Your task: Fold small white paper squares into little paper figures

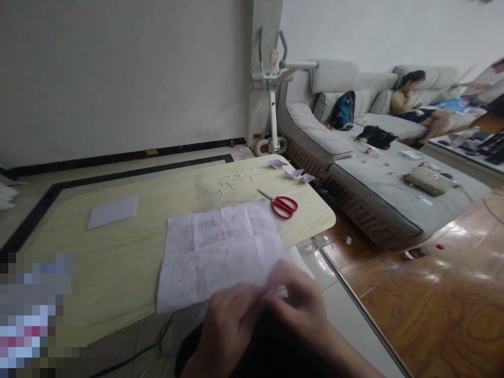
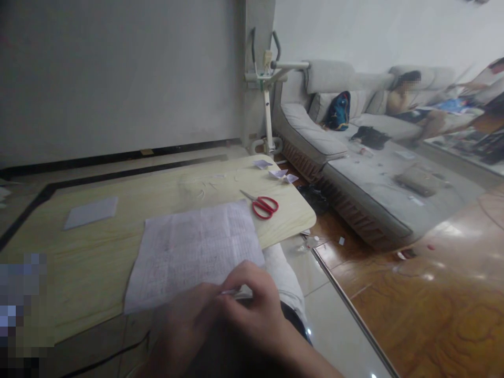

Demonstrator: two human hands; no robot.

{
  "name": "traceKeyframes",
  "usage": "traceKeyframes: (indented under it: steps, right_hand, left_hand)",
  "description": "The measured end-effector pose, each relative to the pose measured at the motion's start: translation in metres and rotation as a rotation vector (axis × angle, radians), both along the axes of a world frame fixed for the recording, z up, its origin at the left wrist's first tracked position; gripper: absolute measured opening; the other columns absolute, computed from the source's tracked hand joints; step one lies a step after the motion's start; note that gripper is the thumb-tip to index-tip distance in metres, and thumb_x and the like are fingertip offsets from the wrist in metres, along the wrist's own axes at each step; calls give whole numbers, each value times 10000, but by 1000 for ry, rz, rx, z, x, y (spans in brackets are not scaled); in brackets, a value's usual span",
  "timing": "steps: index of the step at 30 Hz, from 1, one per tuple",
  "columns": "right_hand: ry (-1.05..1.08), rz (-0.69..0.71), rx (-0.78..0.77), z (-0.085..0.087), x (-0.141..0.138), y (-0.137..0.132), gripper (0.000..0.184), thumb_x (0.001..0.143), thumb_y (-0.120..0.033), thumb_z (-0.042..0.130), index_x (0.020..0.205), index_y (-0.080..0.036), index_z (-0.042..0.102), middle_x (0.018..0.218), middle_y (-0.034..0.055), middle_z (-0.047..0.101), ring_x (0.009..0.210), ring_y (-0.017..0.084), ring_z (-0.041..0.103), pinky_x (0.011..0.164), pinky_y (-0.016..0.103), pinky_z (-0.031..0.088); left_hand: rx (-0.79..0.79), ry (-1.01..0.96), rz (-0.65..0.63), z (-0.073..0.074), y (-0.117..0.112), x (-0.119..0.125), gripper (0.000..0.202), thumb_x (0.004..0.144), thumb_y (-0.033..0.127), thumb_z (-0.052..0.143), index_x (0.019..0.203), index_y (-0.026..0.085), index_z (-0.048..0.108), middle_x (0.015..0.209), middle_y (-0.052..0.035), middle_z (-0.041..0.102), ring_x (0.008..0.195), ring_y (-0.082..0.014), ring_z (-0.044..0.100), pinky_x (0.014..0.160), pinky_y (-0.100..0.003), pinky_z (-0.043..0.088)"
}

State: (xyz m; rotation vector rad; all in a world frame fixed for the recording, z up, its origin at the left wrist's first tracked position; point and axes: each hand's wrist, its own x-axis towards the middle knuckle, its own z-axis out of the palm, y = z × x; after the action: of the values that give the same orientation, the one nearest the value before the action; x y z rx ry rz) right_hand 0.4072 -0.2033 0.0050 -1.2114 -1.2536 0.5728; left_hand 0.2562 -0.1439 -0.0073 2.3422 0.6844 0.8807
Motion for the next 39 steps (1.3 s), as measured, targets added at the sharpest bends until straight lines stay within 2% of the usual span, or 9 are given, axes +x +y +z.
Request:
traceKeyframes:
  steps: [4, 8, 16, 23, 26, 30, 34, 36, 39]
  right_hand:
    - [-29, 22, 53, 3, -1, 0, 93, 799, -123, 686, 758, -205, 673, 692, 16, 662, 637, 157, 597, 588, 272, 473]
    - [-43, 30, 89, 3, -2, -1, 108, 801, -110, 688, 786, -217, 685, 688, 12, 657, 640, 161, 592, 587, 279, 468]
    - [-37, 105, 86, 4, -2, -6, 157, 789, -89, 695, 866, -226, 701, 738, 14, 648, 684, 165, 599, 621, 279, 483]
    - [-33, 113, 146, 3, -4, -4, 214, 752, -45, 669, 884, -212, 695, 752, 19, 649, 685, 159, 598, 624, 265, 487]
    - [-17, 117, 135, 4, -4, -3, 216, 748, -40, 675, 879, -210, 695, 749, 16, 648, 691, 155, 598, 632, 260, 484]
    - [7, 102, 113, 6, -4, -3, 161, 776, -62, 688, 843, -208, 688, 728, 6, 640, 682, 147, 586, 631, 255, 470]
    - [82, 47, 67, 4, -2, -1, 102, 813, -115, 692, 778, -205, 659, 722, -4, 619, 673, 142, 570, 627, 258, 455]
    - [151, 29, 17, 2, 0, -1, 110, 829, -152, 693, 746, -205, 644, 716, -9, 607, 673, 143, 562, 627, 260, 447]
    - [256, 38, -63, -2, 4, -1, 152, 839, -207, 707, 709, -204, 629, 700, -14, 598, 668, 144, 548, 625, 262, 434]
  left_hand:
    - [29, -45, -6, -4, 1, -2, 389, 1030, 336, 417, 752, 213, 661, 617, 0, 696, 531, -147, 659, 540, -227, 482]
    - [-41, -46, -59, -7, 1, -3, 301, 1010, 266, 456, 829, 220, 691, 709, -17, 733, 610, -162, 688, 591, -237, 510]
    - [21, -122, -55, 2, 2, -3, 325, 1024, 272, 430, 894, 188, 716, 753, -42, 758, 669, -161, 720, 632, -217, 544]
    - [29, -91, -8, -14, -1, -7, 357, 1029, 335, 424, 906, 182, 722, 790, -52, 758, 706, -172, 726, 672, -236, 559]
    - [30, -63, -2, -13, 0, -6, 394, 1034, 357, 403, 861, 192, 716, 742, -37, 740, 670, -173, 714, 641, -245, 551]
    - [58, -74, -23, 0, 1, -2, 406, 1042, 334, 390, 817, 195, 698, 695, -19, 725, 600, -150, 691, 576, -226, 518]
    - [77, -84, 41, 8, -1, -2, 328, 1001, 262, 486, 720, 185, 637, 577, 4, 642, 516, -137, 621, 522, -228, 464]
    - [40, -92, 55, 6, -1, -3, 270, 952, 192, 547, 690, 188, 612, 587, 4, 620, 553, -141, 606, 554, -234, 465]
    - [-60, -137, 43, 3, 0, -6, 196, 912, 123, 564, 737, 182, 630, 662, -1, 625, 628, -139, 605, 600, -230, 475]
